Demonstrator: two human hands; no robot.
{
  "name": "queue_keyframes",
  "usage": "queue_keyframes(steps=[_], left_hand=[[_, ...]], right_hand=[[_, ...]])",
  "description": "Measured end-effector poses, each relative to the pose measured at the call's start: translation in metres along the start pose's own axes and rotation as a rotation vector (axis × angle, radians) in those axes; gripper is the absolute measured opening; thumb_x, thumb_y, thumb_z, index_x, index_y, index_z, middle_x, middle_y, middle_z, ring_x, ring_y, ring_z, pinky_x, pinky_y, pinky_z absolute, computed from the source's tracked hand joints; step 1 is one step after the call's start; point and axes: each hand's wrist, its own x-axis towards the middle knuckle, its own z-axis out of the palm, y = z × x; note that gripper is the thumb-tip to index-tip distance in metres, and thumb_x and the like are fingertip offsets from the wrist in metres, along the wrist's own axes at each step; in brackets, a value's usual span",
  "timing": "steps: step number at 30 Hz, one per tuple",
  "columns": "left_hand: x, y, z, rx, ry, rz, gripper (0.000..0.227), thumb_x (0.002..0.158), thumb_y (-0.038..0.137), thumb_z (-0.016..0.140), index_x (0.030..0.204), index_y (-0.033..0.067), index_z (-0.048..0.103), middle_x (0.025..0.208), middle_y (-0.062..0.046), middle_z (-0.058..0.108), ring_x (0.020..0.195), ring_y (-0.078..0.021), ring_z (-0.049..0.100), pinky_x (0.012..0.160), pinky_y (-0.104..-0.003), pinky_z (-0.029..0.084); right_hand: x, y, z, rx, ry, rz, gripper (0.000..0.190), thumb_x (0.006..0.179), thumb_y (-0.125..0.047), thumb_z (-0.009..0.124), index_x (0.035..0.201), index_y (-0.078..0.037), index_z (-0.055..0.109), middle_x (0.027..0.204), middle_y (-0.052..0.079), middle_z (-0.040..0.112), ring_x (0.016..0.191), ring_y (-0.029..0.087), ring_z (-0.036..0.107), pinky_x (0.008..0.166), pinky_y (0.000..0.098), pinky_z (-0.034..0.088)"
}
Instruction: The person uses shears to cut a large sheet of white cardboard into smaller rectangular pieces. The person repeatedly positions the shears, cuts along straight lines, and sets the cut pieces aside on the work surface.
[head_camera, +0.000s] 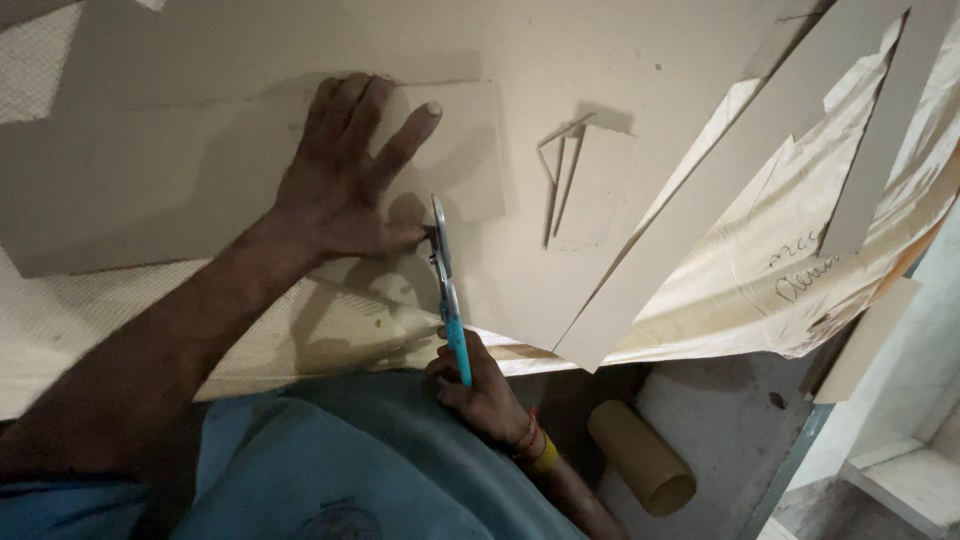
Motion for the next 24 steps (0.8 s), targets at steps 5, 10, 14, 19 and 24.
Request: queue_keyframes(steps=[5,10,14,19,24], left_hand=[[-0.001,0.001,-0.004,-0.044,0.009,0.015,0.118,0.066,0.053,0.092,0.160,0.0205,0.029,0.148,-0.025,0.031,0.141,-0.0446,0.032,0.119,-0.066,0.033],[-0.001,-0.002,-0.001,-0.055,0.016,0.027,0.115,0.065,0.053,0.092,0.157,0.0187,0.031,0.149,-0.026,0.032,0.140,-0.0455,0.034,0.118,-0.067,0.033],[-0.006,-0.003,0.004,-0.061,0.011,0.023,0.111,0.068,0.054,0.092,0.155,0.0151,0.033,0.150,-0.026,0.032,0.141,-0.0466,0.034,0.119,-0.068,0.031],[-0.001,0.001,-0.007,-0.085,-0.001,-0.029,0.106,0.066,0.064,0.089,0.139,0.0066,0.039,0.152,-0.029,0.028,0.144,-0.0502,0.027,0.120,-0.071,0.021],[-0.002,0.008,-0.029,0.024,-0.238,-0.137,0.095,0.059,0.058,0.089,0.129,0.0094,0.046,0.145,-0.027,0.030,0.140,-0.0460,0.026,0.117,-0.066,0.020]], right_hand=[[-0.001,0.000,0.003,0.006,0.036,0.012,0.065,0.075,0.007,0.055,0.138,-0.002,0.042,0.103,0.007,0.052,0.098,0.019,0.065,0.085,0.0316,0.054],[0.006,0.019,-0.001,-0.058,0.057,-0.051,0.050,0.075,0.008,0.053,0.124,0.000,0.050,0.091,0.008,0.056,0.084,0.017,0.058,0.075,0.0295,0.050],[0.014,0.037,-0.004,-0.333,0.136,-0.315,0.019,0.078,0.003,0.058,0.096,-0.004,0.059,0.092,0.010,0.061,0.083,0.022,0.060,0.073,0.0327,0.051],[0.018,0.034,-0.004,-0.443,0.177,-0.386,0.005,0.076,-0.004,0.061,0.081,-0.002,0.062,0.089,0.011,0.059,0.079,0.025,0.059,0.071,0.0357,0.050],[-0.006,0.026,-0.002,-0.255,0.149,-0.303,0.012,0.073,-0.005,0.058,0.084,-0.001,0.063,0.095,0.010,0.058,0.083,0.023,0.058,0.072,0.0331,0.050]])
